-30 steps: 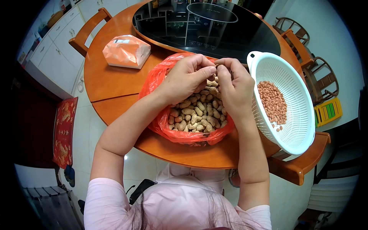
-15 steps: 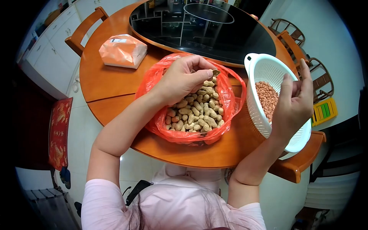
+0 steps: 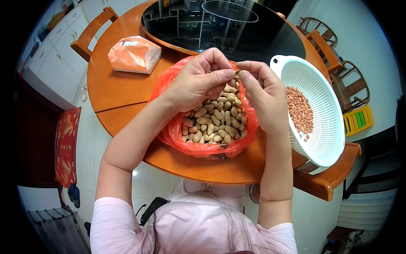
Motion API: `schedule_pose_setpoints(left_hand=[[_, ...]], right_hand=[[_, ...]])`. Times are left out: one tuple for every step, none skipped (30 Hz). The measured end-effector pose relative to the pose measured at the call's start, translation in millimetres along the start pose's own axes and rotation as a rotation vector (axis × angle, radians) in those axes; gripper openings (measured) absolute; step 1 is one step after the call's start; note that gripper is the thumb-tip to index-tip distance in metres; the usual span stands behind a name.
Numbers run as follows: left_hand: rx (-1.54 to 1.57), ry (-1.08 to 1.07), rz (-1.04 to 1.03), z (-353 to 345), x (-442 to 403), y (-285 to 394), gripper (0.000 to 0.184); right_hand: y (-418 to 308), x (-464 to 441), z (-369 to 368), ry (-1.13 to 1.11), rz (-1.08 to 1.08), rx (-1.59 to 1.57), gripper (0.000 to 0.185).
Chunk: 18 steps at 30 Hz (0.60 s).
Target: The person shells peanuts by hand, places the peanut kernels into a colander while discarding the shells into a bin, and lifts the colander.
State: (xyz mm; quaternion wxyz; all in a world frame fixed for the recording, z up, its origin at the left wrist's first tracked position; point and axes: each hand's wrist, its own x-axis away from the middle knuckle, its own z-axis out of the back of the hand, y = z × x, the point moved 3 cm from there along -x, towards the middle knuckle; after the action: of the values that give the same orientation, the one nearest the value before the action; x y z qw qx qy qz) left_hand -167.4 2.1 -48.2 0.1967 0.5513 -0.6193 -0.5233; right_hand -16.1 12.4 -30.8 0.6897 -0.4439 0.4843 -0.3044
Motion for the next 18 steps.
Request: schedule_pose_setpoints(left_hand=[[0.004,-0.010,-0.018,0.4,-0.4,-1.0,0.009],[0.007,-0.020,-0.035,0.3,-0.6,-1.2,0.009],[-0.017,-0.014,-0.020,-0.5,-0.2,-0.6,0.010],[-0.043,-0.006,-0.004,-1.9,0.8,0.4,0.010],[-0.068,0.001,0.011,-2.7,1.3,0.8,0.011],[-0.056,-0.003,0.007,-2.8,1.1,0.3,0.011],[-0.043,-0.008,0.004,-2.6,0.5,-1.0,0.011],[-0.030,-0.012,0.000,-2.3,0.0,-2.2,0.010],[0.012,-0.003,0.028,-1.9,-0.4,-3.8,0.010],[0.053,0.005,0.055,-1.6,-0.8,-5.1,0.010],[0.093,0.014,0.082,-1.3,-1.2,-6.1,0.010],[0.114,0.012,0.094,-1.4,-1.3,-6.3,0.010],[0.134,0.011,0.105,-1.3,-1.2,-6.3,0.010],[0.154,0.010,0.117,-1.2,-1.0,-6.2,0.009],[0.156,0.009,0.118,-0.8,-1.0,-6.2,0.009],[0.160,0.008,0.121,-0.4,-1.2,-6.2,0.008],[0.163,0.006,0.123,0.0,-1.4,-6.2,0.007],[0.167,0.000,0.134,0.5,-1.6,-6.3,0.007]], right_hand=[[-0.6,-1.3,0.2,-0.015,-0.058,-0.054,0.020],[-5.5,1.7,0.3,-0.047,-0.143,-0.079,0.017],[-5.0,1.3,-0.5,-0.041,-0.132,-0.086,0.015],[-2.7,0.8,-1.2,-0.035,-0.121,-0.093,0.013],[-0.2,0.4,-2.1,-0.029,-0.111,-0.102,0.012],[1.6,0.4,-3.9,-0.009,-0.087,-0.108,0.010],[3.5,0.4,-6.3,0.011,-0.064,-0.114,0.009],[5.2,0.4,-7.1,0.031,-0.040,-0.120,0.008],[7.1,0.2,-6.7,0.028,-0.037,-0.109,0.009],[8.9,-0.3,-6.0,0.025,-0.033,-0.097,0.009],[10.3,-0.8,-5.6,0.023,-0.028,-0.086,0.009],[11.5,-1.0,-5.6,0.029,-0.017,-0.088,0.009],[12.4,-1.3,-5.9,0.035,-0.006,-0.090,0.009],[12.7,-1.6,-6.3,0.040,0.004,-0.092,0.009],[13.6,-2.0,-6.7,0.037,-0.010,-0.112,0.009],[14.3,-2.4,-6.9,0.034,-0.024,-0.131,0.009],[14.7,-2.4,-7.1,0.032,-0.038,-0.150,0.009],[15.2,-2.3,-7.7,0.027,-0.066,-0.199,0.009]])
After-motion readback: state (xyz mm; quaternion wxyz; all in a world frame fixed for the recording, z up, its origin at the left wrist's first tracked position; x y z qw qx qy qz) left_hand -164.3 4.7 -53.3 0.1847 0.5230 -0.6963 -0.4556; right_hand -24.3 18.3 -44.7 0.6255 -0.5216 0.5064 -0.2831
